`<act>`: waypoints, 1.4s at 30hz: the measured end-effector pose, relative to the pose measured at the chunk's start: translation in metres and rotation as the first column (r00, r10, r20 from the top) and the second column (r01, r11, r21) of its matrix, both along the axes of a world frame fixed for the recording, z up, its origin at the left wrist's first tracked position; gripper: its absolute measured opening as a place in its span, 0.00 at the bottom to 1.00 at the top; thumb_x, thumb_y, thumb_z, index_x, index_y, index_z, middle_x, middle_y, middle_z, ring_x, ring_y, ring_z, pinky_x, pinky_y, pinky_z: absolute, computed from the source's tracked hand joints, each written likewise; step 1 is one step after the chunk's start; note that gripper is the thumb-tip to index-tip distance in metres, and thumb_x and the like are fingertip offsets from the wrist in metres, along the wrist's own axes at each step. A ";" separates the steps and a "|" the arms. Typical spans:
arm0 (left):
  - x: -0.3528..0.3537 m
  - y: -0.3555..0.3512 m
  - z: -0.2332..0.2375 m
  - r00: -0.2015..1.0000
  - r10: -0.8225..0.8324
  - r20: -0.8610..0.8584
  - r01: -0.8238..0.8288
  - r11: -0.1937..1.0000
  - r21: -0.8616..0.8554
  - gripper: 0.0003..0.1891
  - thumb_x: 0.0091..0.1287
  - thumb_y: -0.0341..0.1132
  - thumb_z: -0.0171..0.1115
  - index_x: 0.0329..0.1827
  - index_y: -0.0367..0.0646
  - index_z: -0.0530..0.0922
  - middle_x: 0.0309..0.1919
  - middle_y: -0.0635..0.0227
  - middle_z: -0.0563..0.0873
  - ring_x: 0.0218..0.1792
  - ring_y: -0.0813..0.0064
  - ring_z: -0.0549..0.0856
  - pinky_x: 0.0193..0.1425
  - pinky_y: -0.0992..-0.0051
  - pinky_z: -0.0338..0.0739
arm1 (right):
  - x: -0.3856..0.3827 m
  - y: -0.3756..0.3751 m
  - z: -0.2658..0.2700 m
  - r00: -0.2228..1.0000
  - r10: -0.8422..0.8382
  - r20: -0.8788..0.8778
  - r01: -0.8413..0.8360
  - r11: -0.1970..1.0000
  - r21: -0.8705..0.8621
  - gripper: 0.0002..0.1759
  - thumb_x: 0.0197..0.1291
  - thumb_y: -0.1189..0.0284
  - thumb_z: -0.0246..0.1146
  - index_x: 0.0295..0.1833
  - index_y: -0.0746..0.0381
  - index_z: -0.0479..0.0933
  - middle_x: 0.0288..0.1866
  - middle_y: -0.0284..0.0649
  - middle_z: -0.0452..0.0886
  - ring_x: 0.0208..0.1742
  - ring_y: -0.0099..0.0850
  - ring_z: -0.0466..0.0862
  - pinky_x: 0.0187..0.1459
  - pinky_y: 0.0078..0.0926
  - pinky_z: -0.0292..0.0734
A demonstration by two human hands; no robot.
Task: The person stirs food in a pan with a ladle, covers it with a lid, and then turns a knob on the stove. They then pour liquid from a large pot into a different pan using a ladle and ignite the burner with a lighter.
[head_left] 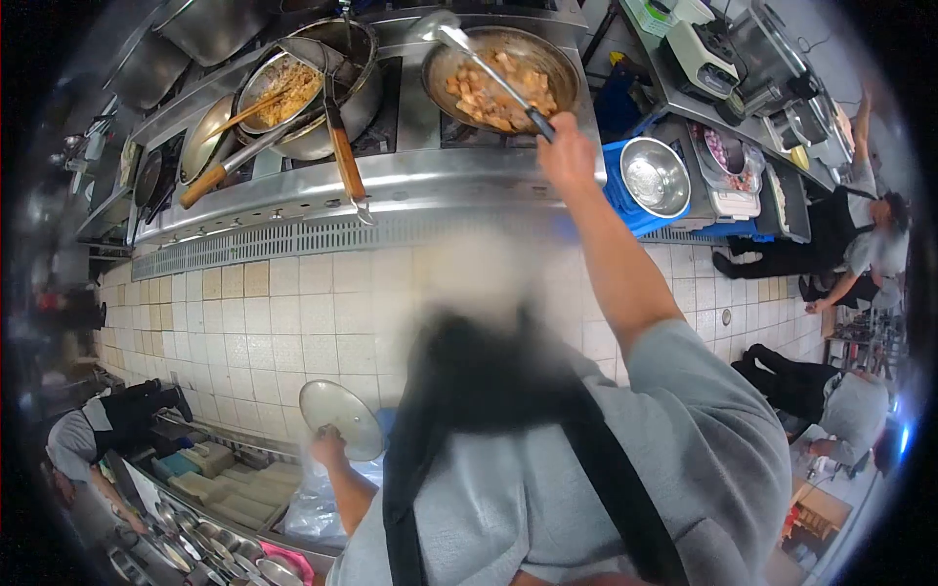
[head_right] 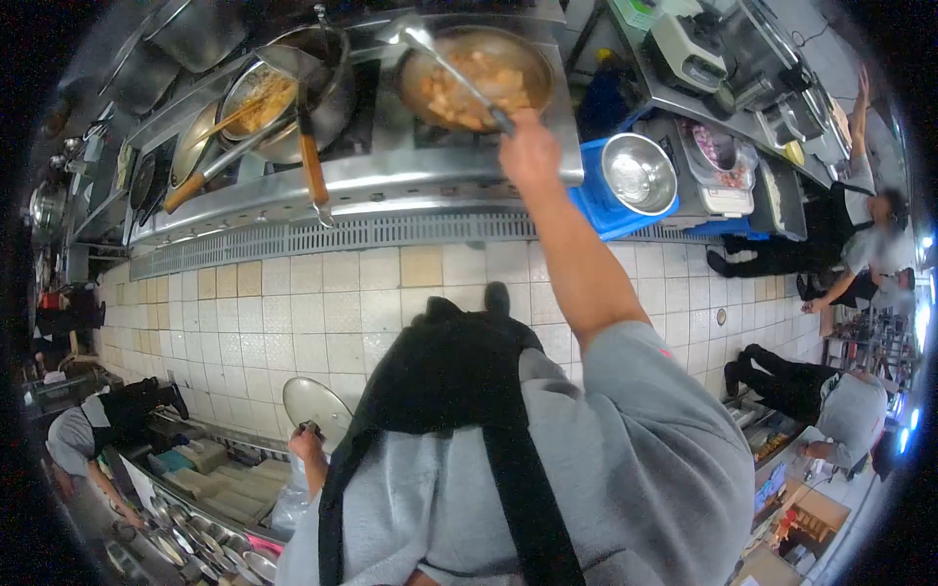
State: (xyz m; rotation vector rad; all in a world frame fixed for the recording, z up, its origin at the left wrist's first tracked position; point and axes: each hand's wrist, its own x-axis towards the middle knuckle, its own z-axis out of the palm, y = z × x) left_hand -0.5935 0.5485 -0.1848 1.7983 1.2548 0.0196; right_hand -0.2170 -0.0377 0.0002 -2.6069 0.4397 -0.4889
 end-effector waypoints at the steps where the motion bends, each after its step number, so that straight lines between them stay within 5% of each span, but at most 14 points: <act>1: -0.007 0.002 -0.002 1.000 0.015 0.021 -0.014 0.999 -0.031 0.04 0.52 0.29 0.60 0.26 0.38 0.81 0.18 0.68 0.78 0.16 0.75 0.76 0.19 0.73 0.69 | -0.012 -0.003 0.010 1.000 -0.020 -0.002 0.020 1.000 -0.003 0.17 0.56 0.67 0.68 0.47 0.60 0.72 0.38 0.55 0.84 0.44 0.56 0.84 0.47 0.49 0.76; 9: -0.008 0.011 -0.002 0.994 -0.092 -0.066 0.087 0.994 -0.065 0.05 0.51 0.29 0.59 0.25 0.37 0.81 0.18 0.66 0.80 0.15 0.73 0.77 0.20 0.72 0.70 | -0.006 -0.023 0.024 0.997 -0.076 -0.022 0.074 0.994 -0.077 0.16 0.57 0.67 0.66 0.48 0.61 0.73 0.40 0.57 0.84 0.46 0.55 0.83 0.49 0.48 0.77; 14: -0.002 0.025 -0.021 0.984 -0.174 -0.030 0.176 0.982 0.068 0.05 0.50 0.29 0.60 0.26 0.37 0.81 0.19 0.64 0.82 0.19 0.68 0.80 0.21 0.70 0.73 | -0.005 -0.025 0.008 0.995 -0.092 -0.041 0.089 0.994 -0.069 0.15 0.58 0.66 0.67 0.46 0.62 0.74 0.39 0.56 0.84 0.46 0.56 0.83 0.49 0.49 0.76; 16: 0.012 0.021 -0.017 0.997 -0.069 -0.022 0.069 0.997 -0.019 0.07 0.51 0.30 0.63 0.32 0.37 0.82 0.22 0.65 0.83 0.21 0.68 0.81 0.23 0.71 0.75 | 0.006 -0.025 0.021 0.993 -0.063 -0.101 0.057 0.997 -0.055 0.18 0.56 0.67 0.67 0.50 0.61 0.73 0.42 0.57 0.84 0.47 0.54 0.84 0.50 0.47 0.77; 18: -0.001 0.055 -0.063 0.890 -0.451 -0.064 0.449 0.843 0.297 0.09 0.55 0.32 0.65 0.36 0.36 0.81 0.25 0.66 0.84 0.22 0.71 0.81 0.24 0.73 0.76 | 0.003 -0.022 0.023 0.992 -0.072 -0.100 0.070 0.997 -0.026 0.18 0.56 0.66 0.68 0.49 0.62 0.73 0.43 0.59 0.83 0.49 0.53 0.83 0.50 0.47 0.77; 19: 0.006 0.045 -0.050 0.892 -0.448 -0.065 0.446 0.844 0.297 0.09 0.55 0.32 0.65 0.36 0.36 0.81 0.25 0.66 0.84 0.22 0.71 0.81 0.24 0.73 0.76 | 0.000 -0.025 0.015 0.991 -0.085 -0.103 0.084 0.996 -0.011 0.18 0.57 0.65 0.68 0.49 0.62 0.74 0.43 0.59 0.83 0.49 0.53 0.83 0.50 0.47 0.77; 21: 0.030 0.005 -0.002 0.996 -0.080 0.024 0.081 0.997 -0.017 0.09 0.57 0.31 0.66 0.37 0.35 0.81 0.25 0.67 0.83 0.22 0.74 0.81 0.25 0.75 0.75 | -0.009 -0.033 0.010 0.988 -0.098 -0.117 0.099 0.995 0.002 0.19 0.57 0.64 0.68 0.49 0.63 0.74 0.42 0.59 0.83 0.49 0.53 0.83 0.50 0.48 0.77; 22: 0.031 0.005 -0.001 0.997 -0.077 0.018 0.078 0.997 -0.018 0.09 0.57 0.31 0.66 0.37 0.35 0.81 0.25 0.67 0.83 0.22 0.74 0.81 0.25 0.75 0.75 | -0.013 -0.036 0.010 0.988 -0.107 -0.109 0.110 0.994 0.020 0.20 0.57 0.62 0.68 0.49 0.63 0.74 0.42 0.59 0.83 0.48 0.54 0.83 0.50 0.48 0.76; 30: 0.081 0.008 0.053 0.957 -0.131 0.260 0.103 0.988 0.116 0.14 0.61 0.29 0.66 0.48 0.33 0.79 0.29 0.66 0.83 0.22 0.79 0.78 0.25 0.77 0.72 | -0.072 -0.079 0.045 0.994 -0.102 -0.035 0.106 0.981 0.165 0.20 0.56 0.60 0.70 0.43 0.66 0.77 0.36 0.56 0.83 0.41 0.53 0.84 0.44 0.43 0.76; 34: 0.134 -0.006 0.137 0.888 -0.164 0.430 0.058 0.967 0.248 0.18 0.62 0.30 0.67 0.54 0.33 0.78 0.35 0.67 0.83 0.28 0.81 0.78 0.28 0.79 0.73 | -0.095 -0.097 0.050 0.978 -0.193 -0.075 0.206 0.943 0.261 0.18 0.55 0.62 0.71 0.38 0.66 0.78 0.26 0.47 0.79 0.28 0.38 0.79 0.34 0.36 0.73; 38: 0.186 -0.044 0.231 0.803 -0.263 0.534 0.048 0.923 0.383 0.22 0.63 0.32 0.68 0.59 0.32 0.77 0.44 0.63 0.85 0.38 0.78 0.82 0.36 0.79 0.76 | -0.105 -0.119 0.034 0.990 -0.064 0.123 0.005 0.903 0.430 0.12 0.60 0.66 0.69 0.35 0.63 0.76 0.21 0.29 0.70 0.21 0.19 0.68 0.22 0.24 0.61; 42: 0.238 -0.099 0.300 0.614 -0.405 0.677 0.114 0.895 0.432 0.23 0.65 0.32 0.68 0.61 0.32 0.76 0.46 0.61 0.85 0.40 0.77 0.84 0.42 0.78 0.79 | -0.113 -0.130 0.046 0.998 -0.063 0.016 0.046 0.858 0.511 0.10 0.61 0.68 0.68 0.37 0.63 0.77 0.23 0.25 0.68 0.23 0.15 0.63 0.23 0.19 0.56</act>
